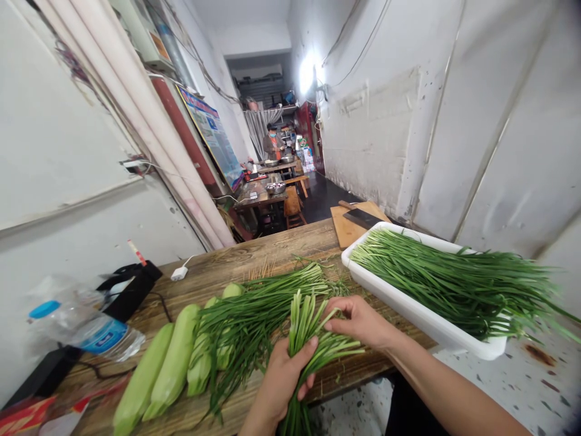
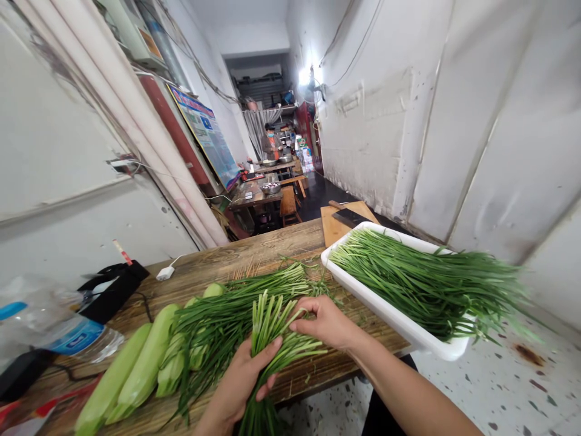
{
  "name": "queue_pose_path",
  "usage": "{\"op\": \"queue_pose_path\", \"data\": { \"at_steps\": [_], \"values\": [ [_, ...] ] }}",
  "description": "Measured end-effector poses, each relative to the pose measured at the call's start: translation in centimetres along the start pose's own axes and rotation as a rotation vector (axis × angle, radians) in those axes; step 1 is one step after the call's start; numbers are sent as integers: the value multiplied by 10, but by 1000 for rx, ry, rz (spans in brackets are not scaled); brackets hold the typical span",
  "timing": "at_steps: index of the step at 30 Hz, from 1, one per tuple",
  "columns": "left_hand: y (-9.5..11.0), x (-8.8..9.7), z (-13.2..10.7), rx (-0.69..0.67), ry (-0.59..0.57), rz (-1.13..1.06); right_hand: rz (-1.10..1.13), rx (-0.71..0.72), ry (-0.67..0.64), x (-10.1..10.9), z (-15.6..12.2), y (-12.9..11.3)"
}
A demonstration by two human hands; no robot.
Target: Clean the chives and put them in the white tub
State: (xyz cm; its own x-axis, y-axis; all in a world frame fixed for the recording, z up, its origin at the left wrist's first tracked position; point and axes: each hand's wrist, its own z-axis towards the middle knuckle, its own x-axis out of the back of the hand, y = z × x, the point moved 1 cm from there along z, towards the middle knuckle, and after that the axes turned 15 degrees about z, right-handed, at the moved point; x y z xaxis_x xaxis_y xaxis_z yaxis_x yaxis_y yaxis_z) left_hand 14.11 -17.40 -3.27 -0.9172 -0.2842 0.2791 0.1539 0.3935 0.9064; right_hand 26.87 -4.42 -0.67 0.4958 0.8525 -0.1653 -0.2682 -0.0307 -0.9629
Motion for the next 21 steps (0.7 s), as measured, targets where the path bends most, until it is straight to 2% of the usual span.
{"op": "queue_pose_path", "data": {
  "at_steps": [4, 6, 13, 15, 16, 19, 21],
  "values": [
    [3, -1, -2, 27, -25, -38, -19, 5, 78, -1, -1, 1],
    [4, 0, -3, 43, -28, -55, -39, 29, 166, 2, 0, 2],
    [4, 1, -3, 79, -37, -78, -39, 70, 505, 29, 8, 5],
    [3, 2, -3, 82, -21, -81, -28, 68, 561, 37, 10, 5],
    [3, 2, -3, 81, -20, -78, -42, 49, 543, 40, 11, 5],
    [4, 2, -3, 75, -25, -62, -167, -22, 367, 44, 14, 6],
    [5, 2, -3, 77, -20, -59, -249, 3, 292, 41, 14, 6]
  ]
}}
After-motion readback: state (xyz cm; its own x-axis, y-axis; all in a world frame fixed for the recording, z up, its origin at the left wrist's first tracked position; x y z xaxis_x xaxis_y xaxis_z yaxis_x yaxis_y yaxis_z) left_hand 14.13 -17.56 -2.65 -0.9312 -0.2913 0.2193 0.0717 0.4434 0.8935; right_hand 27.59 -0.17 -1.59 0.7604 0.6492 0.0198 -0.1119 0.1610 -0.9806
